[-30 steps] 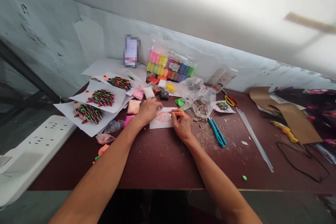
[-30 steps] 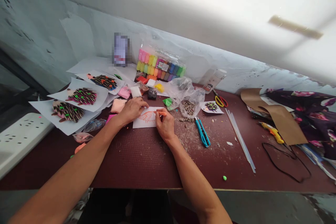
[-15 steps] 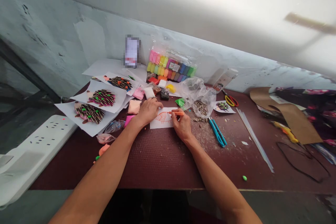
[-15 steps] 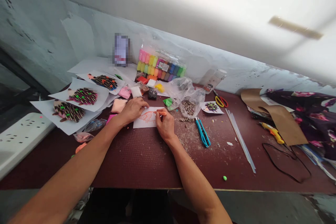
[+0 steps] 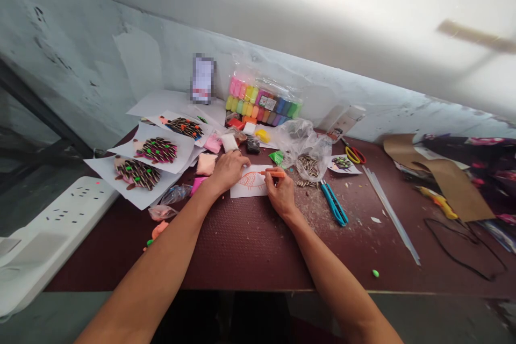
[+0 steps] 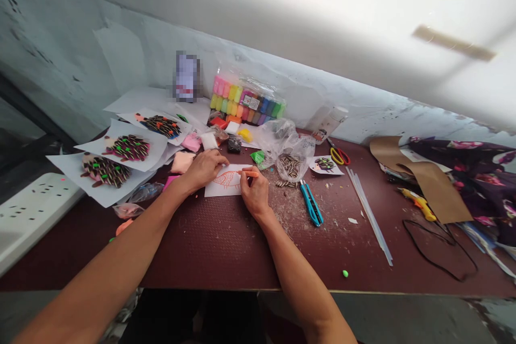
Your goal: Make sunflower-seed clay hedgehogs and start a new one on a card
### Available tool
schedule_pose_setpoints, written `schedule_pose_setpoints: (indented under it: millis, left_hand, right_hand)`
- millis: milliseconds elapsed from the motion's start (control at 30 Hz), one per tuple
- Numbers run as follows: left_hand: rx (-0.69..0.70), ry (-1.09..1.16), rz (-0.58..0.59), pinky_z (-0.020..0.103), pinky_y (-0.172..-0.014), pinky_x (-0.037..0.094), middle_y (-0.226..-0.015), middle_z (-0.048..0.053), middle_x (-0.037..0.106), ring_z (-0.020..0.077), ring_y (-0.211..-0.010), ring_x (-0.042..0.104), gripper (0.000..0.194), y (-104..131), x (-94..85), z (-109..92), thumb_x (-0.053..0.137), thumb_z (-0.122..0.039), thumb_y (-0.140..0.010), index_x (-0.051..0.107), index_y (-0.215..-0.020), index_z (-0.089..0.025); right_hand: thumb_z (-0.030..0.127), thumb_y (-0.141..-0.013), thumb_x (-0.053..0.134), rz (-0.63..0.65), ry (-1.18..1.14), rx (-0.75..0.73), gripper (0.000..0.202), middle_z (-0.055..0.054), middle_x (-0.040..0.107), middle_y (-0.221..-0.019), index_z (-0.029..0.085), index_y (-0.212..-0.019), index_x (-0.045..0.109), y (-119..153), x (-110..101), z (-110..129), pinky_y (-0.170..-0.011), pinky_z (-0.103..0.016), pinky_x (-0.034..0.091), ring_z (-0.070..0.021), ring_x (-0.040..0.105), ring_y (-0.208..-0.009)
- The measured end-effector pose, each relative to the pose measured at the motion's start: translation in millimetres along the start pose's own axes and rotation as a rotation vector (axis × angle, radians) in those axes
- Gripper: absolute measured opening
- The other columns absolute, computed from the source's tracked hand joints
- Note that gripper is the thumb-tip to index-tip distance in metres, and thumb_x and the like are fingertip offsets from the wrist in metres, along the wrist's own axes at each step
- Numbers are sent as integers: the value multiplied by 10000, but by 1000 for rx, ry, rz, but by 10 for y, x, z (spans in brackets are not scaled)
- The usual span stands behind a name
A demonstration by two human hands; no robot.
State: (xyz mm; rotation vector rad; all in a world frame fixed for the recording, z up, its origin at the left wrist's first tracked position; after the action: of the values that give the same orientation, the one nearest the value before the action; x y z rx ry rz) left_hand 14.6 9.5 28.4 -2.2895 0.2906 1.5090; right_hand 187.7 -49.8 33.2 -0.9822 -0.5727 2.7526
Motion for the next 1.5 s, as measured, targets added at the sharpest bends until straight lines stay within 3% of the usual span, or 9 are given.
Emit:
schedule_pose_setpoints:
  millis: [767, 1067, 1500]
  left_hand:
    - [3, 3, 17, 353, -887, 472, -1001, 92, 686, 253, -1035, 612, 320, 2, -17, -9, 501, -124, -926, 784, -1029, -232]
    - [8, 11, -1, 346, -884, 484, -986, 93, 683, 240, -1008, 612, 318, 3, -3, 2, 496, -135, -920, 784, -1013, -233]
    - [8, 5, -1, 335, -884, 474, -979, 84, 677, 235, -1009, 609, 309, 1, 8, 14, 505, -146, -922, 779, -1024, -244]
  right_hand:
    - [375, -900, 478, 16, 36, 17, 294, -51, 703, -722, 181, -821, 683, 2, 12, 8, -553, -266, 406, -144, 539, -512]
    - [370, -883, 479, -7, 21, 34, 260, -45, 696, -709, 196, -799, 653, 4, 0, 33, -611, -266, 467, -158, 589, -558]
    - [364, -888, 486, 16, 32, 25, 273, -50, 710, -737, 186, -811, 678, 12, 18, 13, -580, -256, 424, -141, 562, -536]
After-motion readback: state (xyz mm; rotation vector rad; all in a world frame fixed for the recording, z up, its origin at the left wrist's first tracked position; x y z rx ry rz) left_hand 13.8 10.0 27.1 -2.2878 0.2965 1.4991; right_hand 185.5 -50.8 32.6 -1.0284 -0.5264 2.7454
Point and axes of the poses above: each hand's wrist, its own y-axis away from the middle knuckle, its own x-axis out of the palm, z = x × y, the point moved 2 cm from there along -y, towards the middle knuckle
